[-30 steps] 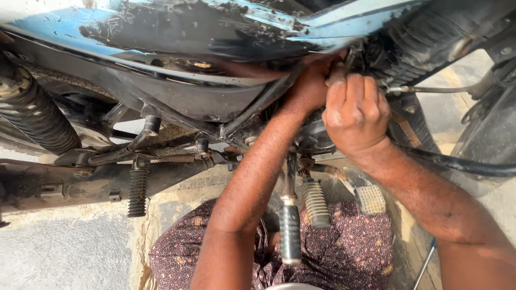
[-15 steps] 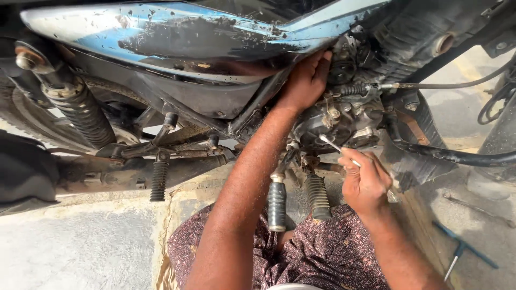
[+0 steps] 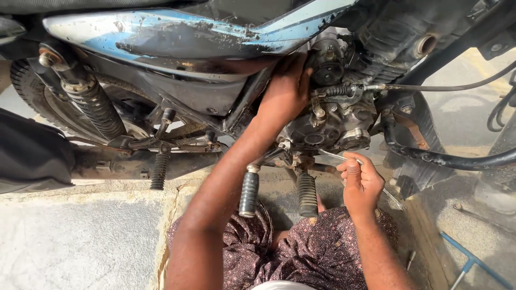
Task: The person sits on the ground beside a motorcycle and works at the cable linkage near the engine. They thread the cable end into its fitting by hand, seat it, and use a wrench and a T-handle tool to loosen and tighten the cable adjuster and related fasteners, working with both hands on the assembly.
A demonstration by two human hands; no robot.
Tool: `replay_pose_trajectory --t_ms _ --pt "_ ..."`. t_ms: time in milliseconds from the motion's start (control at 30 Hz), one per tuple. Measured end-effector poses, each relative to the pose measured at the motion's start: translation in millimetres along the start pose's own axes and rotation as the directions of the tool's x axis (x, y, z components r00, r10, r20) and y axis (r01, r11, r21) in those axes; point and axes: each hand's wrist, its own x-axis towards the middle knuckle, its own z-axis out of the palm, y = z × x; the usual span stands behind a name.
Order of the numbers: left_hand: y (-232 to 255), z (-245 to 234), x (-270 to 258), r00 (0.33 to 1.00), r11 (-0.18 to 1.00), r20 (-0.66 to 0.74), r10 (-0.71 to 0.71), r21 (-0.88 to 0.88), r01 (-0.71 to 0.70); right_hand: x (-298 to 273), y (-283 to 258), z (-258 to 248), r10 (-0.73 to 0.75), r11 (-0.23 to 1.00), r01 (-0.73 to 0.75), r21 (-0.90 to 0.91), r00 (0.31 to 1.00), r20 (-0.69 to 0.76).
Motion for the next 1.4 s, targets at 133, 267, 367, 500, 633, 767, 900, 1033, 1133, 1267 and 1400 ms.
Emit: replay_pose_trajectory --t_ms 133,267,367,500,633,767,900,1033,1133,1267,1400 --pt "-10.0 11.7 9.0 0.998 0.977 0.066 -0.007 0.213 -0.007 3.8 0.7 -3.8 0.137 0.988 -0.139 0.065 0.990 0.035" --pt "1.1 15.4 16.6 0.989 0.967 0.092 -0.116 0.239 0.091 4.3 -2.4 -5.5 0.121 0.990 -0.124 0.069 0.992 0.045" --pt "13.4 14.0 19.8 0.988 0.976 0.009 -0.152 0.162 0.149 5.9 -4.9 -7.5 0.133 0.991 -0.135 0.025 0.990 0.052" --pt "20.2 15.1 25.3 0.979 0.976 -0.046 -0.198 0.078 0.201 7.8 -0.2 -10.7 0.151 0.987 -0.153 0.043 0.987 0.055" --pt "9.0 16.5 29.3 0.982 0.982 -0.004 -0.188 0.024 0.188 8.9 5.1 -11.5 0.163 0.985 -0.166 0.052 0.985 0.060" --pt "9.0 17.4 35.6 0.974 0.972 0.033 -0.224 -0.067 0.226 8.8 10.1 -11.6 0.194 0.976 -0.198 0.089 0.980 0.052" --pt "17.5 22.1 46.5 0.955 0.953 0.064 -0.289 -0.081 0.293 9.4 9.4 -13.2 0.201 0.975 -0.204 0.087 0.978 0.047" --pt "13.3 33.2 50.4 0.917 0.910 0.009 -0.399 -0.125 0.396 10.7 9.0 -15.0 0.218 0.971 -0.222 0.092 0.975 0.051" --pt "2.5 51.8 45.9 0.921 0.896 -0.078 -0.380 -0.276 0.347 10.6 20.4 -15.7 0.247 0.958 -0.252 0.140 0.968 0.052" --pt "-14.3 66.6 46.6 0.927 0.847 -0.104 -0.359 -0.453 0.277 11.4 25.5 -17.6 0.248 0.959 -0.252 0.130 0.968 0.046" --pt "-6.9 62.5 57.0 0.824 0.676 -0.008 -0.567 -0.577 0.459 12.8 26.8 -18.6 0.231 0.970 -0.233 0.063 0.972 0.039"
